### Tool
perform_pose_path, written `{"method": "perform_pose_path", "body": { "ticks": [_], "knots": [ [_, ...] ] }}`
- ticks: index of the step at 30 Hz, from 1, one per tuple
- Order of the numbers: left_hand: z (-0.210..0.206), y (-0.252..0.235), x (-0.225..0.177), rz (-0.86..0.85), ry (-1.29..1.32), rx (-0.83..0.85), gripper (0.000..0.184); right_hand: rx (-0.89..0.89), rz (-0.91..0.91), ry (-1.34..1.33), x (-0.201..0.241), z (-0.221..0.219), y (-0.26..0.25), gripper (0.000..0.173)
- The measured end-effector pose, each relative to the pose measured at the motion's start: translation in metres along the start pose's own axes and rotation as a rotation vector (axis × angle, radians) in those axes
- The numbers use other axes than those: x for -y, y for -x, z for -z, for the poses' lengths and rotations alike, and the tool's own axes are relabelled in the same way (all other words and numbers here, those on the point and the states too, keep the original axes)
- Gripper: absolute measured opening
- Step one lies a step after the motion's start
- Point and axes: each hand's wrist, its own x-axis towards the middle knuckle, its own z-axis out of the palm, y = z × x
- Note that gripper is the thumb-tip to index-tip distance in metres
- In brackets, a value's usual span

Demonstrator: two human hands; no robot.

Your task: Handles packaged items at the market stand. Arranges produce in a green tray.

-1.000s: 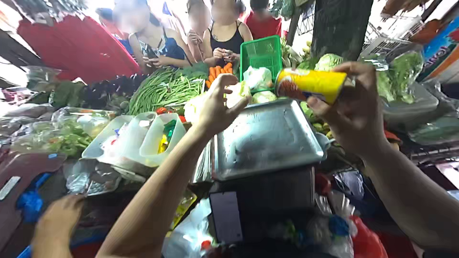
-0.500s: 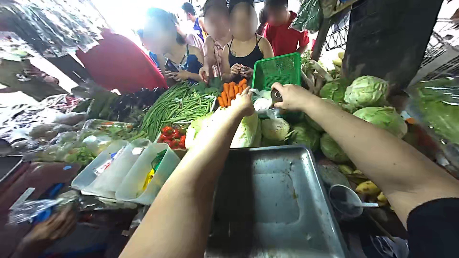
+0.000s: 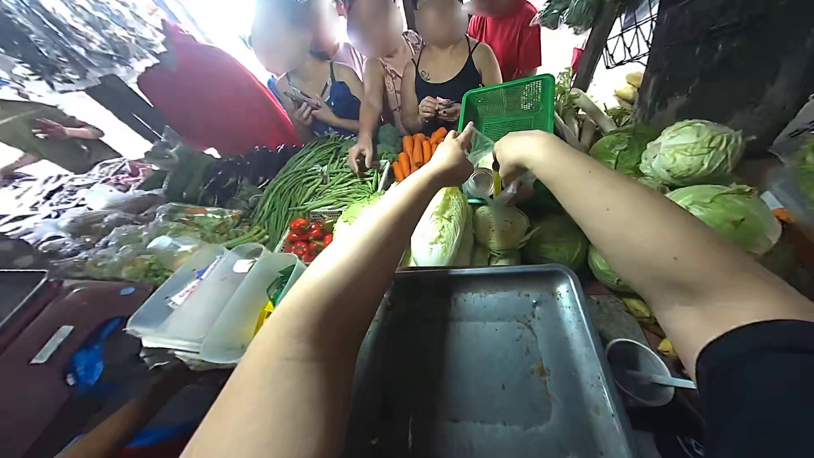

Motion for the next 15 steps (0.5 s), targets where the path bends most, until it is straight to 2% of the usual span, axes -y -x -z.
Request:
{"method": "perform_pose_path", "body": {
  "ticks": [3,7,10,13,15],
  "knots": [
    [-0.001,0.003,0.001,0.013,0.033,0.025,0.092,0.058,-0.029,0.039,0.005,0.002,-0.010,0.032],
    [0.000,0.006,0.005,0.041,0.017,0.055,0.088,0.080,-0.064,0.067,0.001,0.008,-0.011,0.034],
    [0.002,0.012,0.004,0.075,0.019,0.101,0.086,-0.046,-0.109,-0.003,-0.014,0.008,-0.013,0.037],
    [-0.002,0.013,0.009,0.067,0.051,0.112,0.088,-0.204,-0.059,-0.062,-0.023,-0.009,-0.017,0.058],
    [-0.003,0.012,0.011,0.082,0.103,0.094,0.093,-0.274,0.014,-0.050,-0.022,-0.022,-0.017,0.063]
  ]
}}
